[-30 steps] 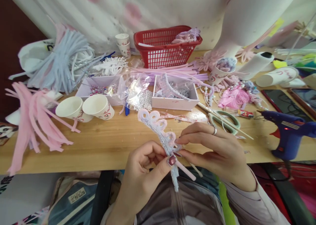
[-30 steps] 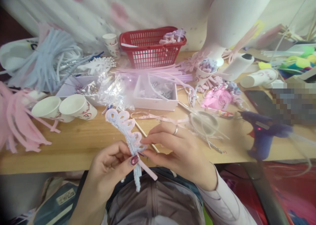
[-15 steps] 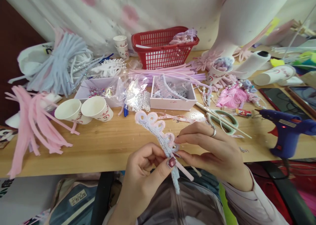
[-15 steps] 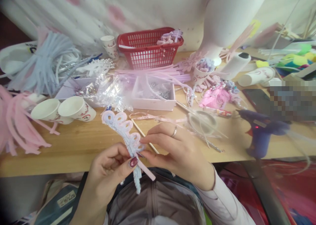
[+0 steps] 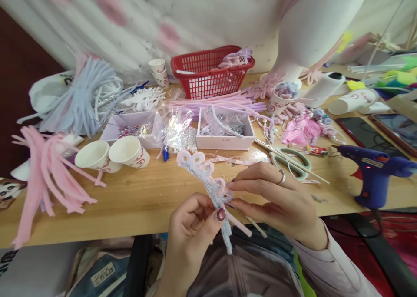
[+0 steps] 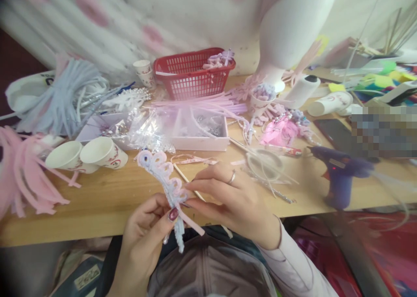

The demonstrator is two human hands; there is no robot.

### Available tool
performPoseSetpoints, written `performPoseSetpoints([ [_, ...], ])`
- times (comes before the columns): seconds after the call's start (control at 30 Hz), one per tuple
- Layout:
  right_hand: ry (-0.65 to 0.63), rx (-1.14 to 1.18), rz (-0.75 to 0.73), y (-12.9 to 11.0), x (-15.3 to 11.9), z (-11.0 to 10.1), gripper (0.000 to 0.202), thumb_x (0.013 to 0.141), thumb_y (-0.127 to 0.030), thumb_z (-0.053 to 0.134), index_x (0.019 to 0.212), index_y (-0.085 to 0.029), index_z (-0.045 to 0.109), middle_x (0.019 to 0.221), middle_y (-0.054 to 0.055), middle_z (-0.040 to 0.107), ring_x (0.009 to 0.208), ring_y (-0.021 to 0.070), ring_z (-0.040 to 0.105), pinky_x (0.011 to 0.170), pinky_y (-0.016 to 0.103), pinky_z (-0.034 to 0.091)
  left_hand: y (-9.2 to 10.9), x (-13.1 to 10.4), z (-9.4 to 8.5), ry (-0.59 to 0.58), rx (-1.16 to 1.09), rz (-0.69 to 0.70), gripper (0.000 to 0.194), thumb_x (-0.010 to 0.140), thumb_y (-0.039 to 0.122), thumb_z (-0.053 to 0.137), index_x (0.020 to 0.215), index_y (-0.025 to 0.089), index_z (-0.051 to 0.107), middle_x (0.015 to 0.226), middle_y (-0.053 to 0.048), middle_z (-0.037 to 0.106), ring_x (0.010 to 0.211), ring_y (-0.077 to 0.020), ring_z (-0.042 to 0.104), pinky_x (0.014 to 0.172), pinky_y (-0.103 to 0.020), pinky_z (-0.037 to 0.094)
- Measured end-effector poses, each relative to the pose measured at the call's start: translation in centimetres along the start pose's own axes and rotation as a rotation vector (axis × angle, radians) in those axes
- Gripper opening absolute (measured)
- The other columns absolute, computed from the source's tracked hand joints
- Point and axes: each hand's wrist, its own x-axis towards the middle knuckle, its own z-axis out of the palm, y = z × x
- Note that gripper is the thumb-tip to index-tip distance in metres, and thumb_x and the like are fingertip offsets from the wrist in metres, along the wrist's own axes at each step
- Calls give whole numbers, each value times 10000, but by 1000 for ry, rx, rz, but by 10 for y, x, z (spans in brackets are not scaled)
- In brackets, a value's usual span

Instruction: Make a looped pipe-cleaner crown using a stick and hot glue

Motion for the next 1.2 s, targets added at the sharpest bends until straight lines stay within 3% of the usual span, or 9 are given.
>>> performPoseSetpoints([
  [0.1, 46, 51, 94, 3, -5, -3, 211, 890, -139, 732, 1087, -214, 721, 943, 59, 730, 874, 183, 711, 762, 298, 592, -5, 4, -4, 10, -16, 21, 341, 663, 439, 909, 696, 161, 716, 615, 1, 644, 559, -87, 509, 550, -185, 377],
  [0.27, 450, 151, 416, 6, -11, -2, 148, 946, -176, 659, 1028, -269, 740, 950, 48, 707, 868, 202, 663, 744, 328, 551, -8, 17, -10, 118, 38, 125, 351, 688, 452, 888, 759, 150, 723, 633, 1, 634, 574, -94, 517, 522, -180, 381],
  [0.33, 503, 264, 501, 5, -11, 0, 64, 956, -242, 661, 982, -259, 717, 909, 36, 674, 794, 175, 629, 678, 287, 525, -7, 20, -9, 150, 40, 161, 350, 685, 448, 890, 764, 153, 719, 644, 6, 637, 544, -84, 486, 487, -177, 373],
  [0.53, 291, 378, 494, 0, -9, 10, 167, 1004, -280, 586, 852, -219, 619, 769, 5, 584, 725, 143, 558, 657, 261, 442, -7, 18, -3, 155, 2, 160, 347, 680, 441, 897, 785, 158, 724, 641, 20, 665, 525, -76, 531, 530, -181, 443],
  [0.7, 298, 420, 443, -4, -14, 16, 338, 1063, -305, 442, 749, -210, 522, 703, -3, 500, 669, 145, 505, 634, 304, 392, -7, 16, 0, 162, -76, 151, 333, 650, 403, 925, 789, 159, 745, 654, 21, 689, 515, -67, 540, 521, -169, 443],
  [0.9, 365, 318, 577, 3, -13, 14, 491, 999, -360, 587, 546, -193, 495, 521, -23, 460, 513, 116, 453, 514, 271, 373, -1, 17, 2, 100, -245, 70, 304, 614, 342, 955, 757, 158, 760, 613, 21, 686, 487, -41, 522, 490, -136, 388],
  [1.0, 382, 315, 539, 6, -9, 16, 85, 911, -300, 718, 962, -238, 747, 895, 32, 726, 792, 177, 670, 685, 281, 540, 1, 17, 1, 84, -299, 23, 314, 602, 334, 963, 763, 157, 760, 622, 19, 678, 521, -46, 548, 492, -129, 380],
  [1.07, 334, 335, 456, 5, -6, 19, 298, 895, -244, 737, 1188, -296, 714, 1101, 46, 740, 967, 200, 693, 808, 315, 577, 0, 17, -2, 67, -313, 2, 312, 607, 326, 962, 776, 155, 764, 659, 10, 686, 555, -51, 561, 503, -128, 391],
  [1.2, 240, 365, 310, 0, 0, 28, 235, 896, -247, 744, 1125, -298, 750, 1102, 55, 744, 1065, 211, 684, 908, 345, 568, -5, 18, -7, -37, -293, -52, 278, 664, 337, 931, 780, 152, 759, 691, -10, 691, 569, -65, 557, 519, -144, 421],
])
